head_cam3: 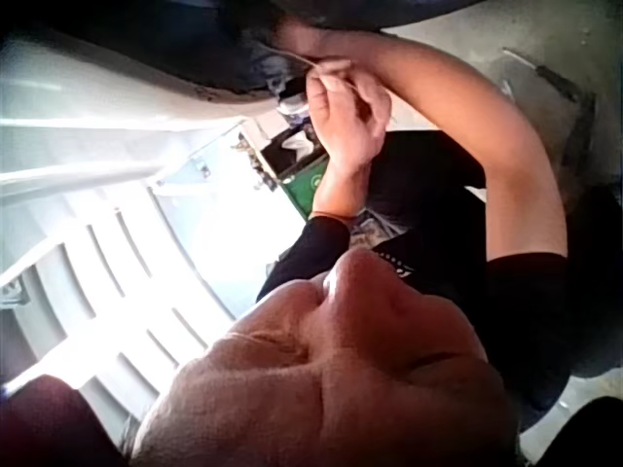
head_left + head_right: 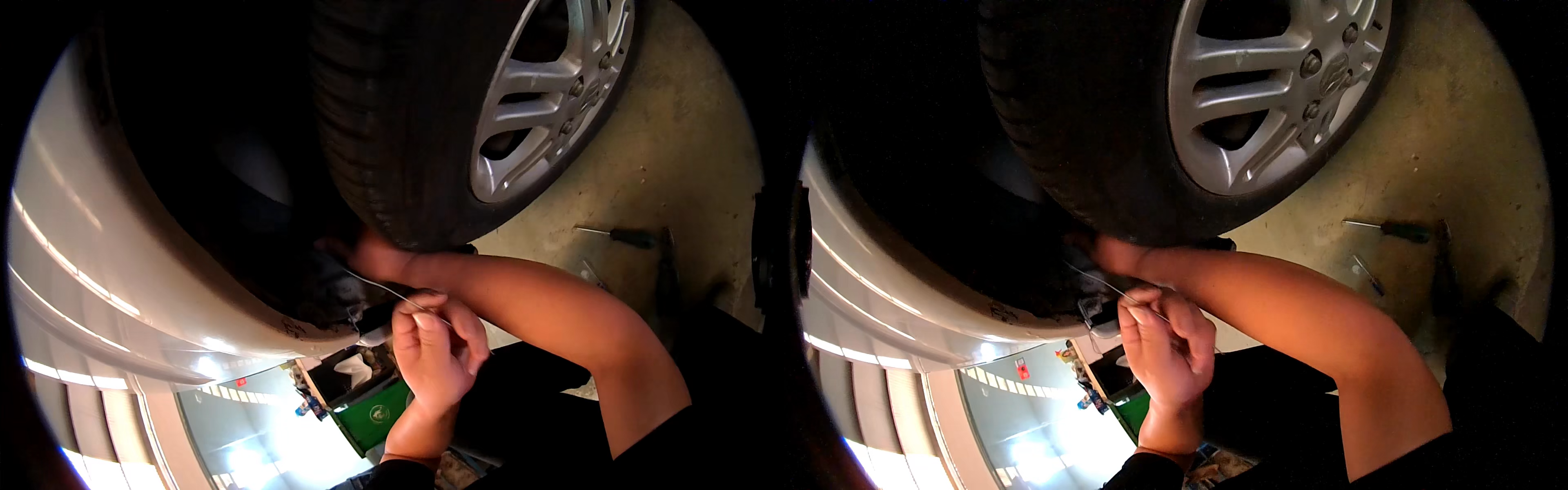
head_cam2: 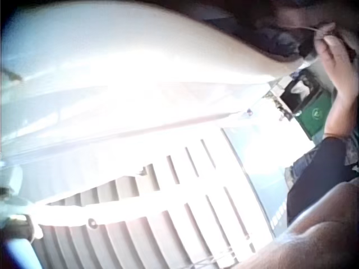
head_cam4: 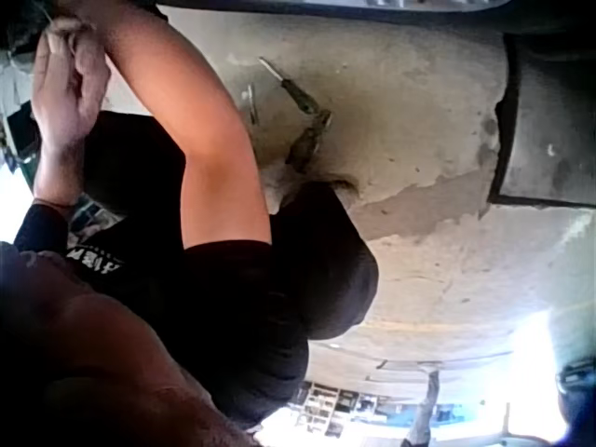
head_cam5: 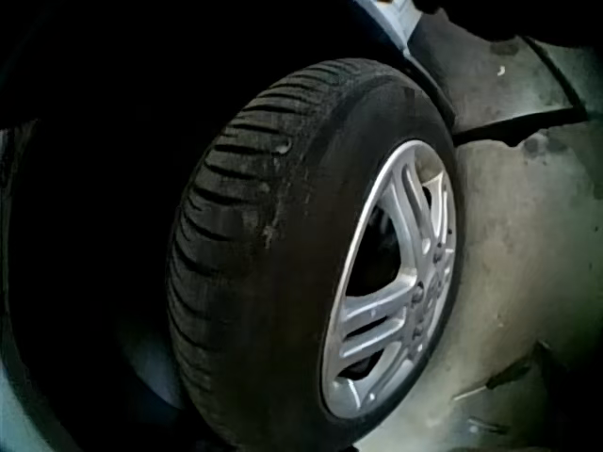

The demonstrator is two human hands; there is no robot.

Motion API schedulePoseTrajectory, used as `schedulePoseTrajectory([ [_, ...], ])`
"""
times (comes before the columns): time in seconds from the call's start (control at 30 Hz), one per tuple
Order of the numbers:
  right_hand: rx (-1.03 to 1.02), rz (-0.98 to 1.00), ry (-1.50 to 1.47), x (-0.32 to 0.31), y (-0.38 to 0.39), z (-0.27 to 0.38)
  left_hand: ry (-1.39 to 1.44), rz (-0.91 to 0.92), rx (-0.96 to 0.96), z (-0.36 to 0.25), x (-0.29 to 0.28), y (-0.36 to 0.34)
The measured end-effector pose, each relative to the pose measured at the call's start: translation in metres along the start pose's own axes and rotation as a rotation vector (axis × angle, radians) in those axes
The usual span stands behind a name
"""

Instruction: The person secures a car bumper to the wheel arch using a zip tie and pliers. They thread the tie through the bumper and the wheel arch liner, pull it tight, and cut the excess with pliers. Another person assists by holding the bumper in place.

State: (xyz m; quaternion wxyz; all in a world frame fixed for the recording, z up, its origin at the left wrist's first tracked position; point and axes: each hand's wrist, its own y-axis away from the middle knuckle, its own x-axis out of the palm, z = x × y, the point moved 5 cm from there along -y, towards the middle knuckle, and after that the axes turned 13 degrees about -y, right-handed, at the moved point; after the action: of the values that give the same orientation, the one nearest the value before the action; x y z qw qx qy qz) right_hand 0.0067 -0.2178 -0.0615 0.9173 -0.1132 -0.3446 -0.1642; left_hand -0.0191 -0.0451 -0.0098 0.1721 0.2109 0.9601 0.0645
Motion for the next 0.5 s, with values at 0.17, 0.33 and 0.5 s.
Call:
schedulePoseTrajectory([
  [0.17,0.102,0.111,-0.324,-0.008,0.005,0.017,0.207,-0.098,-0.045,0.001,-0.005,-0.008],
  [0.33,0.036,-0.097,-0.311,-0.011,0.007,0.028,0.076,-0.126,0.049,0.003,-0.007,-0.006],
  [0.5,-0.134,-0.133,0.0,-0.01,0.007,0.027,-0.123,-0.094,0.086,0.006,-0.004,0.006],
])
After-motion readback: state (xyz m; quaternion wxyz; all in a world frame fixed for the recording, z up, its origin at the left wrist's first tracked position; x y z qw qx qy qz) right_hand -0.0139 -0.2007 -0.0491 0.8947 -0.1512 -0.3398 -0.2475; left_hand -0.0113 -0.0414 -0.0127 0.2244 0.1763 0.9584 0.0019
